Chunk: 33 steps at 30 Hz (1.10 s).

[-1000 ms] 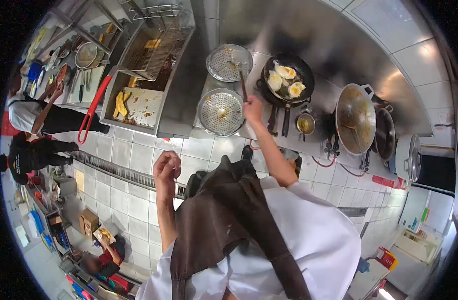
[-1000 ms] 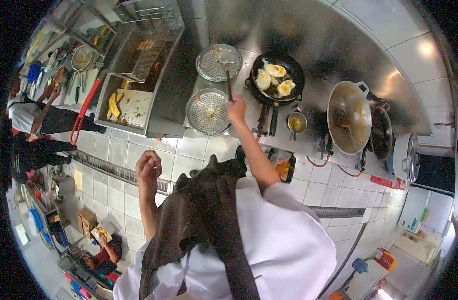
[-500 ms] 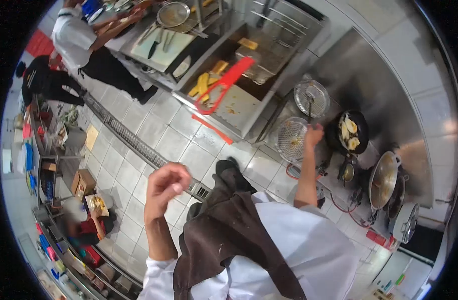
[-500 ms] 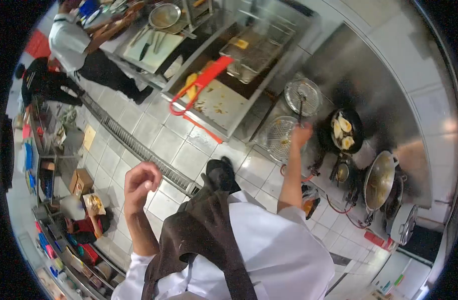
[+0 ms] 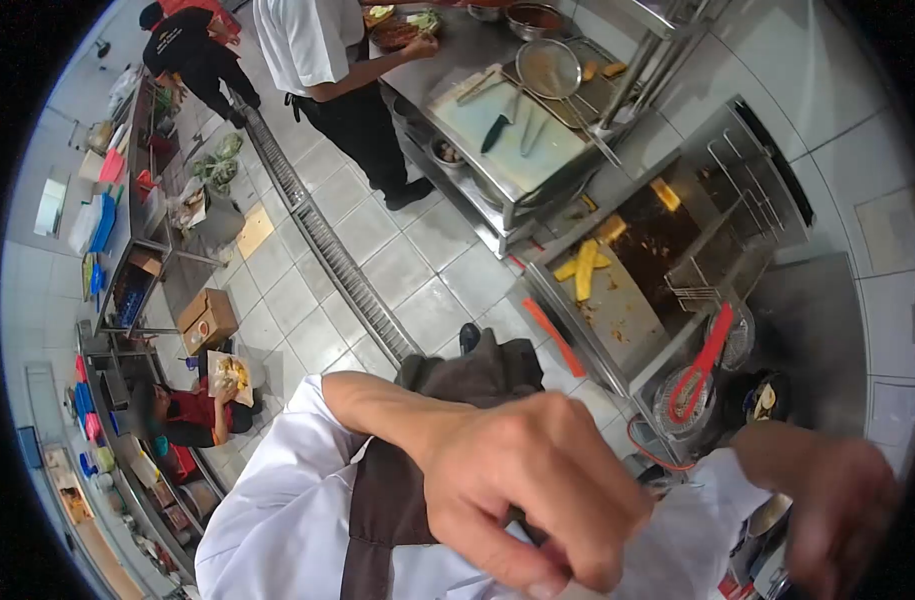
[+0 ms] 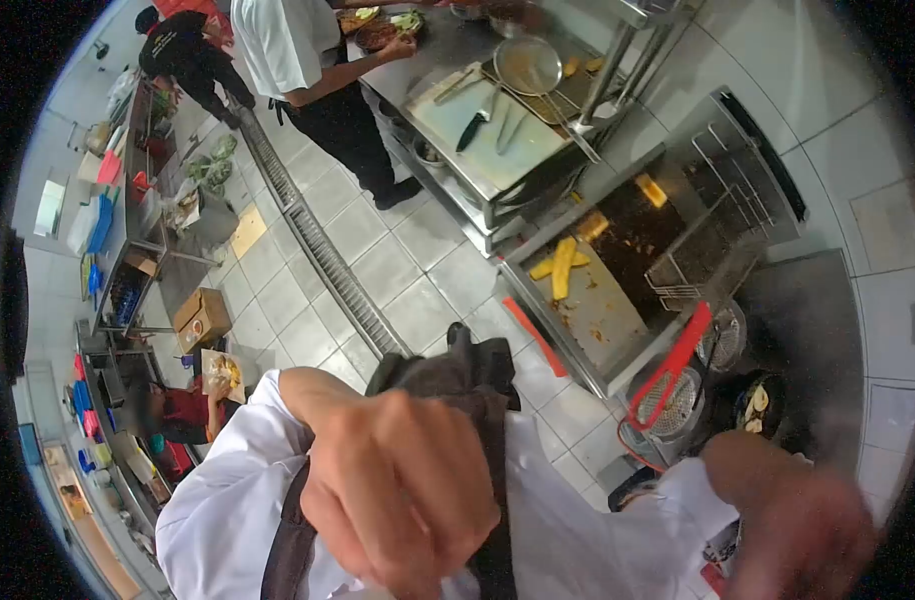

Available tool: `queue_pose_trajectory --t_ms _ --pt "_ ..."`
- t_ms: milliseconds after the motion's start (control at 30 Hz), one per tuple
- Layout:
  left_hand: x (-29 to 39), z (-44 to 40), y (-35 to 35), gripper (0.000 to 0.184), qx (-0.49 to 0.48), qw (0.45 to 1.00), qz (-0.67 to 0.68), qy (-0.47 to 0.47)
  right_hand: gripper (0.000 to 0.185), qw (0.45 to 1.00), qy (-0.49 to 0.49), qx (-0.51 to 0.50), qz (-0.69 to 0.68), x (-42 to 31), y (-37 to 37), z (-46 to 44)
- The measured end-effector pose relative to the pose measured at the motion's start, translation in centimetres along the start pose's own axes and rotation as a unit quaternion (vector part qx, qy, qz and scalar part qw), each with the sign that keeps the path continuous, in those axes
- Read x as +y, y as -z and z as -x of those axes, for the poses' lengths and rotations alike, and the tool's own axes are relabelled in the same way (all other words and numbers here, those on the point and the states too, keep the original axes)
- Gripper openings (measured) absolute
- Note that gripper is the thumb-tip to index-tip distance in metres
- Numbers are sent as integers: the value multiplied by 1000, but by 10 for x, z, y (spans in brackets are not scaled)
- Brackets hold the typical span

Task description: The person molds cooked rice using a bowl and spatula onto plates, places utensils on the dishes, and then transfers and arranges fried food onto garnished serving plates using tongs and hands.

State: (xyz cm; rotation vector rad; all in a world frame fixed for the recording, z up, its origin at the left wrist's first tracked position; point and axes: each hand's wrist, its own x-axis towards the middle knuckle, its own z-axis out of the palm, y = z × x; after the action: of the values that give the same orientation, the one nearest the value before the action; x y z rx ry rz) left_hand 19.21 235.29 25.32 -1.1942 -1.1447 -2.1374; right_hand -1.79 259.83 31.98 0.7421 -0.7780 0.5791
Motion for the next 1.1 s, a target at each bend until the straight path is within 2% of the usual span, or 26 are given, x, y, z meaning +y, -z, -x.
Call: queue_pose_trajectory --t_ms 33,67,100,133,167,233,267,333,367,433,467,600,667,800,967,1100 --pt "16 3 12 14 2 1000 4 2 32 975 126 28 178 -23 -15 -20" --pt "32 5 26 14 26 999 -4 18 27 982 62 -37 -177 -73 -51 -51" --pt "47 7 41 14 46 998 -11 36 23 858 -12 -99 -505 -122 -89 -69" --pt "56 8 48 15 91 996 20 15 28 823 -56 -34 -564 -150 -116 -71" --pt "68 10 65 15 85 996 28 18 28 828 -52 -39 -557 -160 -127 -77" --pt "94 11 100 17 48 999 22 -5 29 749 -53 -120 -649 -179 -142 -92" --pt "103 13 112 20 46 998 31 -29 29 752 -48 -128 -644 -197 -148 -98" --pt "126 21 136 18 37 996 71 -32 33 774 -113 -227 -580 -239 -159 -107" --pt "142 25 146 16 41 993 105 -28 33 780 -118 -230 -570 -261 -166 -109" --pt "175 23 173 20 19 992 116 -44 28 899 -132 -58 -414 -301 -183 -112" --pt "192 23 184 24 10 991 116 -62 28 914 -121 -22 -387 -319 -195 -112" --pt "241 28 221 22 -37 987 156 22 27 924 -90 -21 -372 -370 -228 -110" --pt "256 32 226 10 6 974 205 93 27 921 -88 -45 -376 -389 -247 -109" --pt "267 37 252 7 63 961 262 64 27 917 -74 -59 -388 -418 -277 -101" --pt "261 33 297 14 50 950 298 79 26 912 -70 -85 -396 -427 -319 -65" --pt "250 29 348 12 79 954 285 45 26 927 -65 -94 -357 -414 -361 -5"
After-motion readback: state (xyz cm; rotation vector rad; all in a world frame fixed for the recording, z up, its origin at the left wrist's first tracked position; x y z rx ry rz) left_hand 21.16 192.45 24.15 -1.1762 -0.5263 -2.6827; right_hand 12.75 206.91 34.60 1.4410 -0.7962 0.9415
